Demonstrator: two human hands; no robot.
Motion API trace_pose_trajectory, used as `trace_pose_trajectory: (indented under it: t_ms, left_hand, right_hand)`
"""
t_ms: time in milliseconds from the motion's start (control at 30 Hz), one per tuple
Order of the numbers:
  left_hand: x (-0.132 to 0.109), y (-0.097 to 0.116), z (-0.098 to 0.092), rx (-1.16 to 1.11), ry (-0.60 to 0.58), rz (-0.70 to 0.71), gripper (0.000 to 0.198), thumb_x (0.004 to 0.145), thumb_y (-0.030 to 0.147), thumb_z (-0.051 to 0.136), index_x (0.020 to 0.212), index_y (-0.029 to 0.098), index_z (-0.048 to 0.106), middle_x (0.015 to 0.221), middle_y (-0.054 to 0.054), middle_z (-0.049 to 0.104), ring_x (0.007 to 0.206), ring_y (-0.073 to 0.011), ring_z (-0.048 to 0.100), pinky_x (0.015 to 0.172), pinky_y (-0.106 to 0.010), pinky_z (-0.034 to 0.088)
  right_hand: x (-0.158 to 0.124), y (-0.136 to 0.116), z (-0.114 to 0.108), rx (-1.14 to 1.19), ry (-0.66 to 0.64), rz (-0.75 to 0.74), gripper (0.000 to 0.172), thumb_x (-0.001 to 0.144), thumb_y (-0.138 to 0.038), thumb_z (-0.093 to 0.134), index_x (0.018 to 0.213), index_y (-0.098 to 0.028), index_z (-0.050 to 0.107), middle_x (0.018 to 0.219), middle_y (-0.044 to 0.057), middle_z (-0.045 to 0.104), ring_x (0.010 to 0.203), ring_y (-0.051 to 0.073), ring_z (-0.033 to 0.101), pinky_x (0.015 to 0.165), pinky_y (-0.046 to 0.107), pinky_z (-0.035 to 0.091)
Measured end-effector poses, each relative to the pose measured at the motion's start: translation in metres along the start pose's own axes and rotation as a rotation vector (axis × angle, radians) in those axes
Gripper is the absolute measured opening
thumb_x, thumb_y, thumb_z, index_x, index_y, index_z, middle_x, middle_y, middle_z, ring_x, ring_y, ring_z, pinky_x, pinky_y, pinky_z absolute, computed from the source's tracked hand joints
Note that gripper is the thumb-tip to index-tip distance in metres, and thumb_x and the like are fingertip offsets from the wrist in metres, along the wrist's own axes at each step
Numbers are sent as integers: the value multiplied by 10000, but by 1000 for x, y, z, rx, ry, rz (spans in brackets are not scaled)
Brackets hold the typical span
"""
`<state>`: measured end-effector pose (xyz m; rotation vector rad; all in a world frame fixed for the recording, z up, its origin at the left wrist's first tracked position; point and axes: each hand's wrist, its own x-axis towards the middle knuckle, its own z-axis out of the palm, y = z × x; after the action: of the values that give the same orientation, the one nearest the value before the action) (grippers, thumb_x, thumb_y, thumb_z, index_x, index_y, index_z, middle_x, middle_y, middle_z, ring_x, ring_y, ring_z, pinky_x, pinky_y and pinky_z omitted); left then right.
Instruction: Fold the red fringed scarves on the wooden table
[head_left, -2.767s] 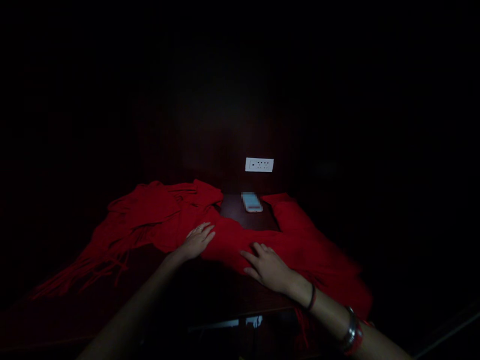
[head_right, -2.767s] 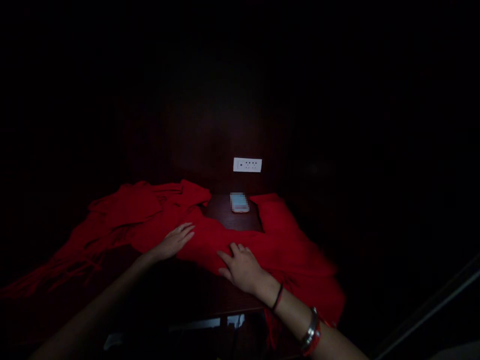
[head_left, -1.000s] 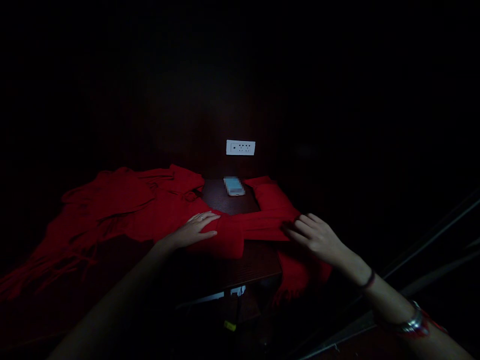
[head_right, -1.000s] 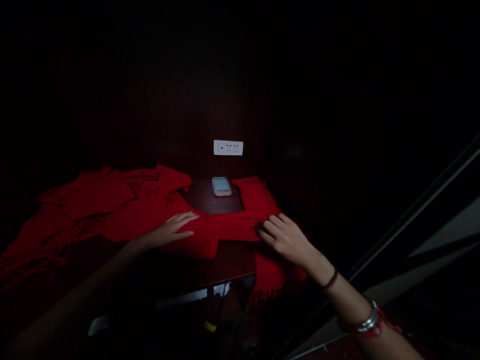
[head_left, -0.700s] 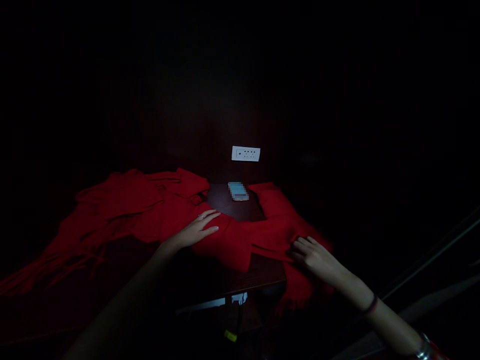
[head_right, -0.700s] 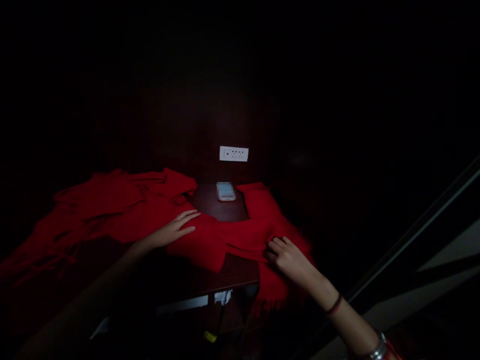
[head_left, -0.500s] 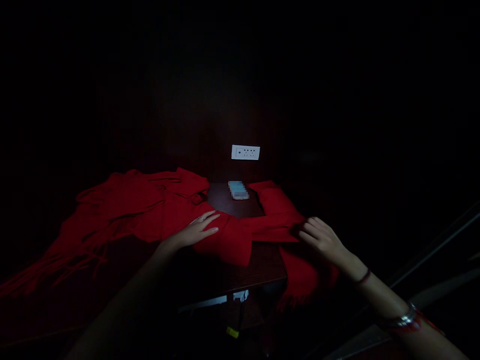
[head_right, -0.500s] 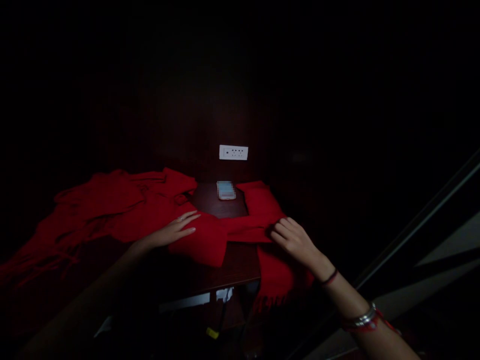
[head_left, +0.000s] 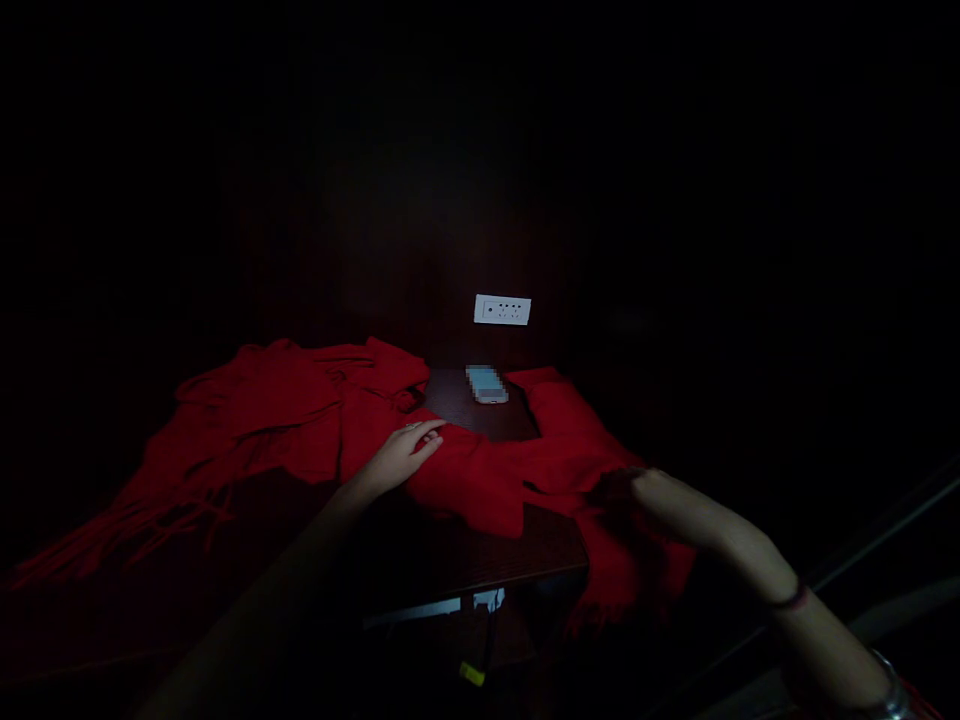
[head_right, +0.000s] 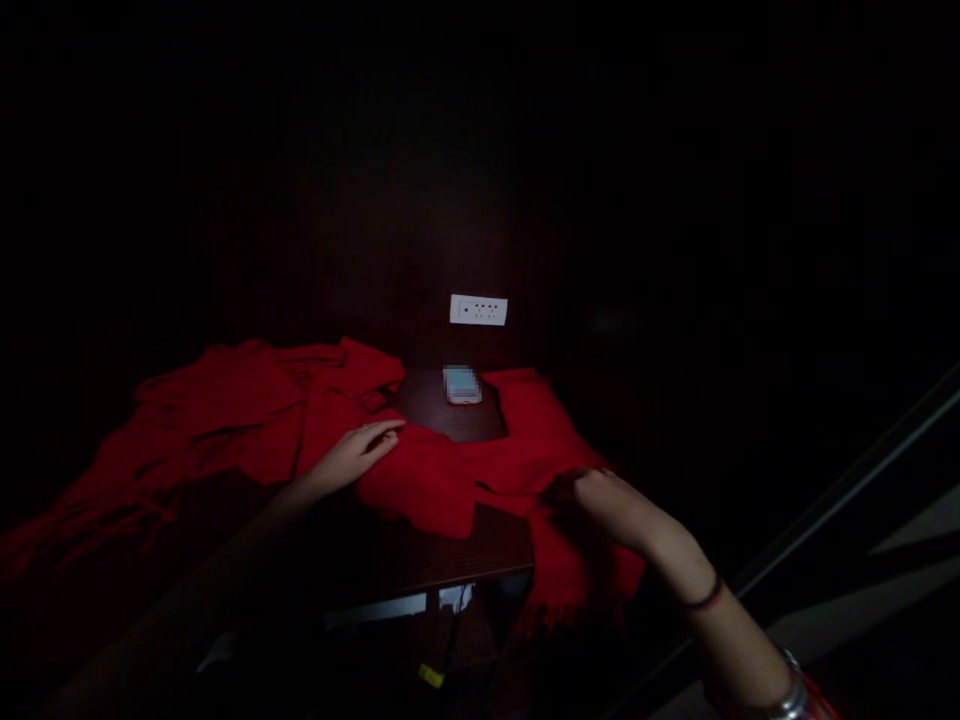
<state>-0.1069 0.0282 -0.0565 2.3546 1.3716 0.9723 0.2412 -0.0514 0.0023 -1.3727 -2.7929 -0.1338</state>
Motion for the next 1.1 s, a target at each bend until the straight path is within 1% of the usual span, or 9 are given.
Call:
trace_pose_trajectory:
  t_ms: [100,200,267,467,633,733,833,967,1100]
  left_hand:
    - [1,5,2,-73,33,-169,401,759,386,380,1018,123,538,810,-51,615,745,-160,564,706,-259,429]
    - [3,0,6,-215,16,-266,390,727,401,427,983,129,539,743,-28,595,698,-148,549,654,-244,420]
    - [9,-2,6,-343,11,-295,323,725,390,431,888,137,551,718,-9,574,664,-124,530,617,-220,408]
    - [48,13,3,-483,-98,-620,231,714,379,488,737,150,509,513,62,438,399,-64,370,387,-174,254]
    - [67,13,16,-408,43,-660,113,659,129,532,771,135,524,564,37,499,505,-87,471,478,-175,349]
    - [67,6,28,-382,120,-645,169,724,138,442,878,143,511,661,8,531,613,-110,519,544,-193,389]
    - [62,3,34,-297,143,-579,164,734,190,451,872,156,532,748,-16,547,728,-138,520,622,-218,395]
    - [45,12,13,-326,-39,-518,360,757,411,422,976,141,516,788,-26,536,694,-135,498,584,-219,378]
    - [14,22,-25,-575,-333,-590,680,668,472,533,1240,196,291,648,46,490,529,-82,454,484,-185,328]
  right_hand:
    - [16,-12,-45,241,-70,-89,308,734,-109,441,984,-191,600,996,41,599,888,150,552,761,237,411]
    - [58,-27,-54,264,78,-4,262,806,-259,403,936,-165,609,926,55,625,838,160,567,739,247,411]
    - [96,-33,-35,213,138,140,299,837,-278,350,921,-147,606,882,78,634,802,169,578,698,245,407]
    - [162,-29,36,260,-62,274,214,791,-248,447,915,-158,596,893,80,633,789,158,585,608,197,387]
    - [150,-17,55,412,190,265,192,773,-148,422,904,-162,562,790,38,628,693,121,572,575,187,372]
    - [141,-14,65,368,321,306,216,800,-142,347,905,-168,535,748,36,609,644,119,555,571,199,367]
    - [140,-15,70,276,311,329,237,786,-112,346,928,-169,526,826,63,593,699,133,550,604,210,376]
    - [137,-15,58,309,374,303,256,797,-145,359,996,-146,519,973,102,551,861,156,526,738,234,390]
    - [102,-28,36,443,488,275,284,823,-274,359,1048,-159,489,995,91,553,909,171,520,810,277,382]
